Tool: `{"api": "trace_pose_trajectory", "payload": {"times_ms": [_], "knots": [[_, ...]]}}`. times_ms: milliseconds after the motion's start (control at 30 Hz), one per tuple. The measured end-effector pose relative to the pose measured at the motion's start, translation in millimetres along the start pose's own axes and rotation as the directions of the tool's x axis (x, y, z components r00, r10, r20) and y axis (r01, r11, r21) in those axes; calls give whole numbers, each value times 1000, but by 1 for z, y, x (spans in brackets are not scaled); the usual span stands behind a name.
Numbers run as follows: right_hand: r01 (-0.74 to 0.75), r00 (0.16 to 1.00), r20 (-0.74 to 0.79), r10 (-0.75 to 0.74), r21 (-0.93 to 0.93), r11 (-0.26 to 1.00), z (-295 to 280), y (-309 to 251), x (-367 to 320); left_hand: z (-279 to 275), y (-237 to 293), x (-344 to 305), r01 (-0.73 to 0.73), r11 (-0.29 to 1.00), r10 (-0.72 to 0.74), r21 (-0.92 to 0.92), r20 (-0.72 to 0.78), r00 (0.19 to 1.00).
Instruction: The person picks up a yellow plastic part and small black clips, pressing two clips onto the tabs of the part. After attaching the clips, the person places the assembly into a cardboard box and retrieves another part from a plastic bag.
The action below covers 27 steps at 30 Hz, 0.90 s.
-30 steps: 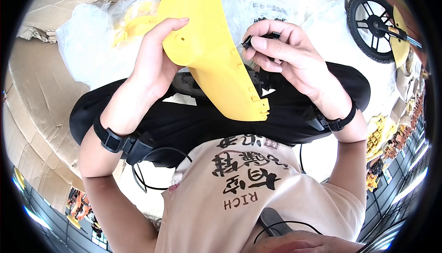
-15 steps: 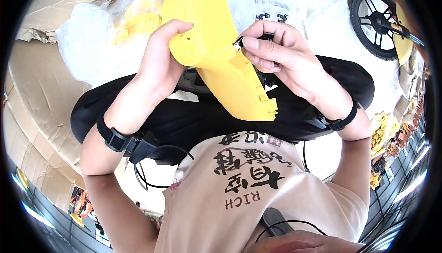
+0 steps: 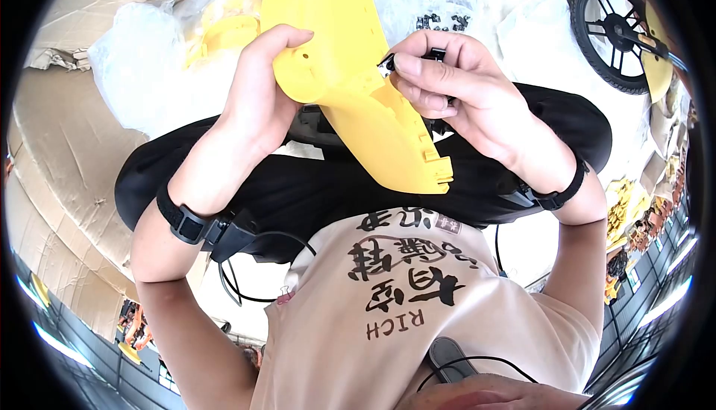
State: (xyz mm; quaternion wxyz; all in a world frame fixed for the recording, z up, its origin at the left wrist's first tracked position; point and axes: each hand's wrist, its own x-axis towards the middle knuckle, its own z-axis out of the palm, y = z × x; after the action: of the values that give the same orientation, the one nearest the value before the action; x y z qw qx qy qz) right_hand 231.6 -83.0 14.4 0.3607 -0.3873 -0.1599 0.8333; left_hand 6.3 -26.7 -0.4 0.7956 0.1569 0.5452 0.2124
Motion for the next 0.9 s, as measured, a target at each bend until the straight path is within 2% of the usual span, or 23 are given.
{"api": "trace_pose_trajectory", "payload": {"times_ms": [367,433,667,733,767,833,900], "knots": [[2,1000,1,-2,30,1000,2,1,0,-2,-1,2,5,1000,-5,-2,-12,1000],[-1,1000,-9,1,-38,999,4,2,-1,-2,-1,1,3,1000,-3,-5,-10,1000],[-12,1000,-20,12,17,1000,9,3,-1,-1,-2,1,-21,1000,21,7,-16,1000],[-8,996,-89,-13,-233,972,11,3,-1,0,-2,0,-23,999,24,29,-13,1000],[-8,996,-91,-14,-232,973,10,4,-1,1,-2,0,-28,998,29,49,-10,1000],[160,982,-2,-187,-507,847,6,5,2,4,-1,-2,-22,999,23,29,-21,1000],[148,986,21,-163,-545,825,4,-5,-1,4,-1,-3,-16,1000,16,9,-35,999]]}}
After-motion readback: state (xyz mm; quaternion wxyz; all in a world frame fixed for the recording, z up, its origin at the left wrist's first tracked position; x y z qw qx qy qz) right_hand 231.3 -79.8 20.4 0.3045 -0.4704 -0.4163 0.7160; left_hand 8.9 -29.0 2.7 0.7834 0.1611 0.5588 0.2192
